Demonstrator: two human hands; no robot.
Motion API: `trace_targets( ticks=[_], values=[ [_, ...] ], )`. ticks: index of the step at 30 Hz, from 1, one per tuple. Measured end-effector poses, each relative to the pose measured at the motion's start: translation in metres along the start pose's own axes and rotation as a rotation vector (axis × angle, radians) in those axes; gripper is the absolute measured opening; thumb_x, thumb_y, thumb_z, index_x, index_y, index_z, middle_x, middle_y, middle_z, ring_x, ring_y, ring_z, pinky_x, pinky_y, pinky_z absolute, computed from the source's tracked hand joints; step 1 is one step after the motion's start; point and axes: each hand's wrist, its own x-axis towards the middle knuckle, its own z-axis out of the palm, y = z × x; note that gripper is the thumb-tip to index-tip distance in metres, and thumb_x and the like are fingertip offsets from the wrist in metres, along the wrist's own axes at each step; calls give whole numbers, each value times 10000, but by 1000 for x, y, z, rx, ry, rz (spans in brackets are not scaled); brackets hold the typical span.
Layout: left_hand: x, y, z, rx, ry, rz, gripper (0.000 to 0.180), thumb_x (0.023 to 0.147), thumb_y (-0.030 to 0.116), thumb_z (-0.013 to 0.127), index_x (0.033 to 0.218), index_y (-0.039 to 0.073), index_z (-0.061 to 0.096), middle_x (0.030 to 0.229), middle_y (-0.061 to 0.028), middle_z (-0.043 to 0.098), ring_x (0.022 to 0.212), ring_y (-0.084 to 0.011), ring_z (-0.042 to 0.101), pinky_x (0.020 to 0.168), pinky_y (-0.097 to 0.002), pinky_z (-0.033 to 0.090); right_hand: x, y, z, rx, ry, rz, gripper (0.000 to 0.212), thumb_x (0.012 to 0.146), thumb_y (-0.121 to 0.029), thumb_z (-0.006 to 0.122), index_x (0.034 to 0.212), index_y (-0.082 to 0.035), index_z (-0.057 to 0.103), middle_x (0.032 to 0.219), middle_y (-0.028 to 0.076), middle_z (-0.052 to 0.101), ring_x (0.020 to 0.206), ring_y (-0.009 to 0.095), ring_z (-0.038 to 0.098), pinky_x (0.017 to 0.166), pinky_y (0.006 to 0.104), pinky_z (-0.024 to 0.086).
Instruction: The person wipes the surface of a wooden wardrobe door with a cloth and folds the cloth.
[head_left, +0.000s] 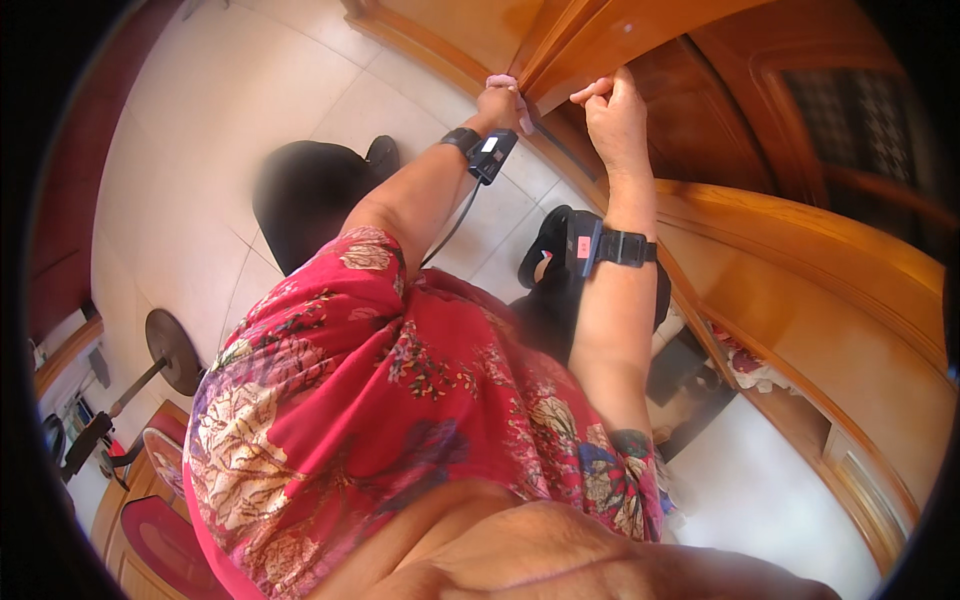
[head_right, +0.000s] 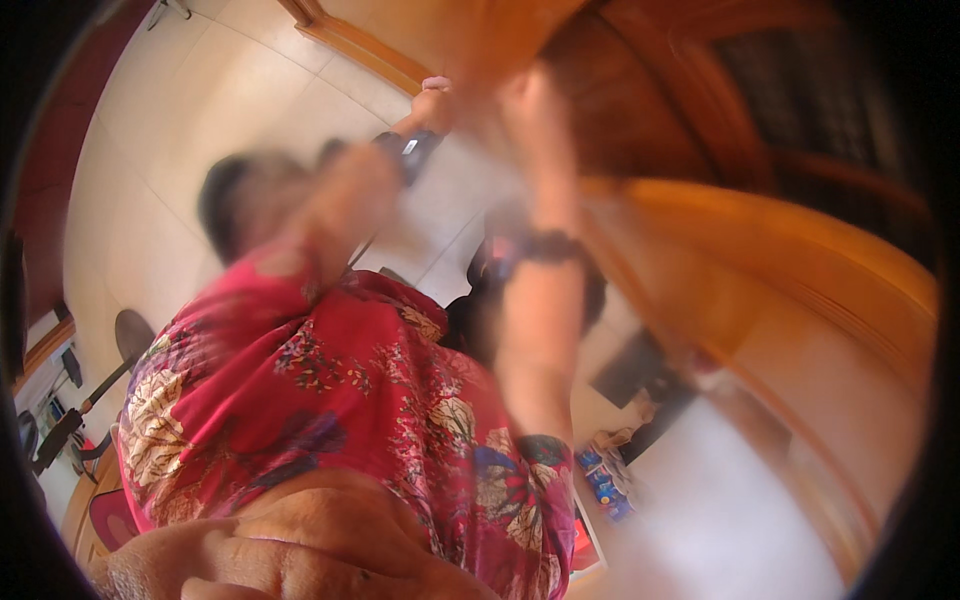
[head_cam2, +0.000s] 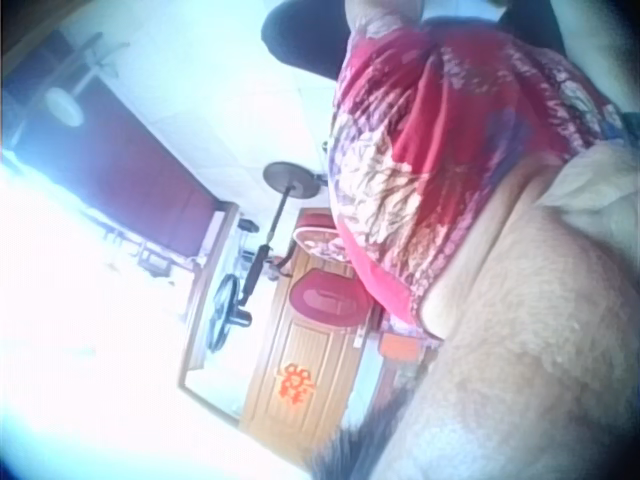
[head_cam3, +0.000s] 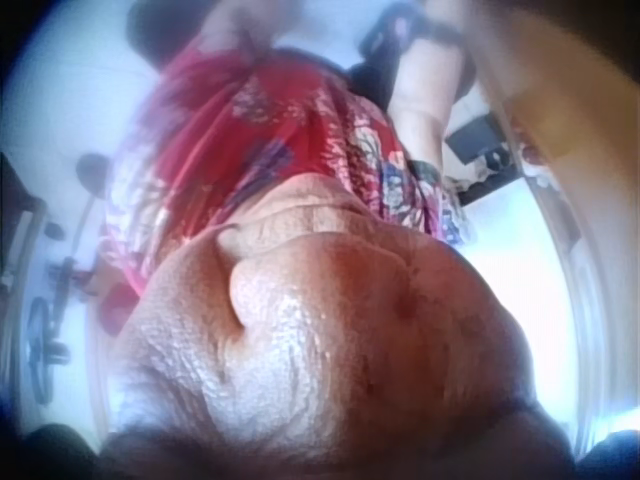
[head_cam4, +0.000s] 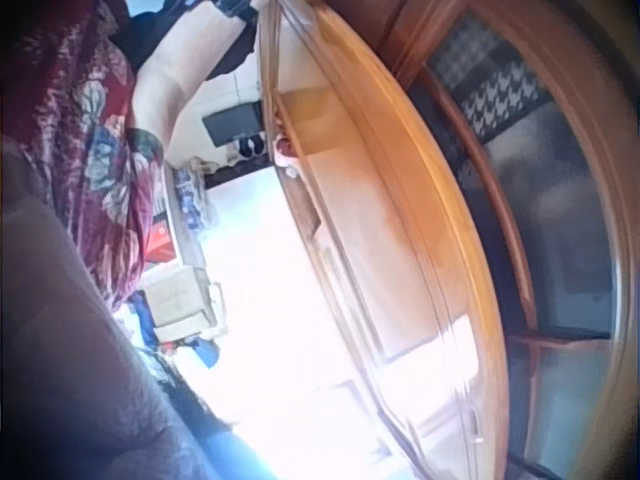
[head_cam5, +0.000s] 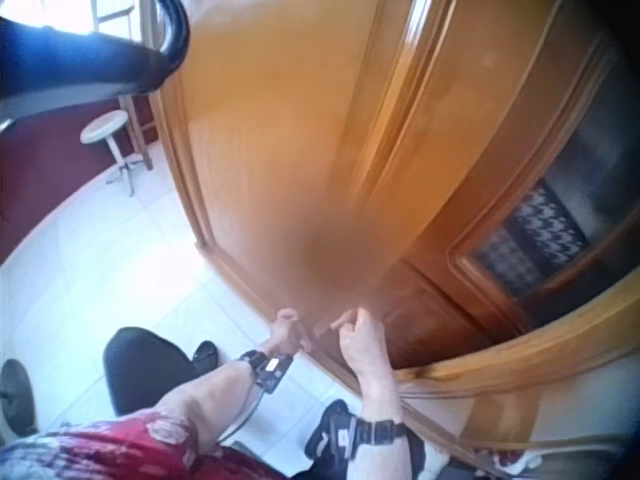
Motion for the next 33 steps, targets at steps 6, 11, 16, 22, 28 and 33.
trace_targets(
  ticks=[6,11,16,22,28,33],
  values=[
    [-24,116,-47,-1551,224,-969,163,889,41,600,1041,100,590,953,-103,643,880,-270,659,757,-436,551,-13,46,-3,-21,-37,148,178,816,20,487,979,0,553,806,87,722,798,213,662,780,331,519],
    [-56,203,-171,-1562,60,-587,164,938,40,562,1099,14,554,1073,-147,611,966,-310,658,828,-436,579,-13,65,-3,-54,-31,156,132,807,11,488,916,6,562,789,100,700,763,246,684,743,346,523],
    [-45,208,-228,-1745,-348,-272,324,1033,174,410,1288,-1,507,1228,-172,600,1070,-348,628,944,-480,550,-23,93,-12,-108,0,66,141,839,-17,513,955,9,589,801,137,690,783,254,707,730,344,526],
    [-43,191,-203,-1917,-728,42,399,1053,244,331,1312,3,516,1227,-119,645,1137,-256,623,901,-422,544,-39,81,-46,-85,-180,210,203,945,-151,551,1076,-21,635,872,118,711,833,200,710,761,308,526],
    [-48,198,-201,-663,-98,298,388,1047,214,334,1321,0,505,1278,-134,619,1128,-273,632,953,-414,533,-38,46,-66,842,-311,343,406,1003,-370,554,1184,-9,595,1116,112,659,1017,203,643,902,305,503],
    [-54,214,-213,-1857,-624,86,367,1052,169,374,1375,6,439,1341,-185,560,1182,-354,603,967,-487,535,-36,39,-44,87,112,-168,516,871,-343,747,1191,16,562,1146,141,636,1049,237,610,925,331,479]
  ],
)
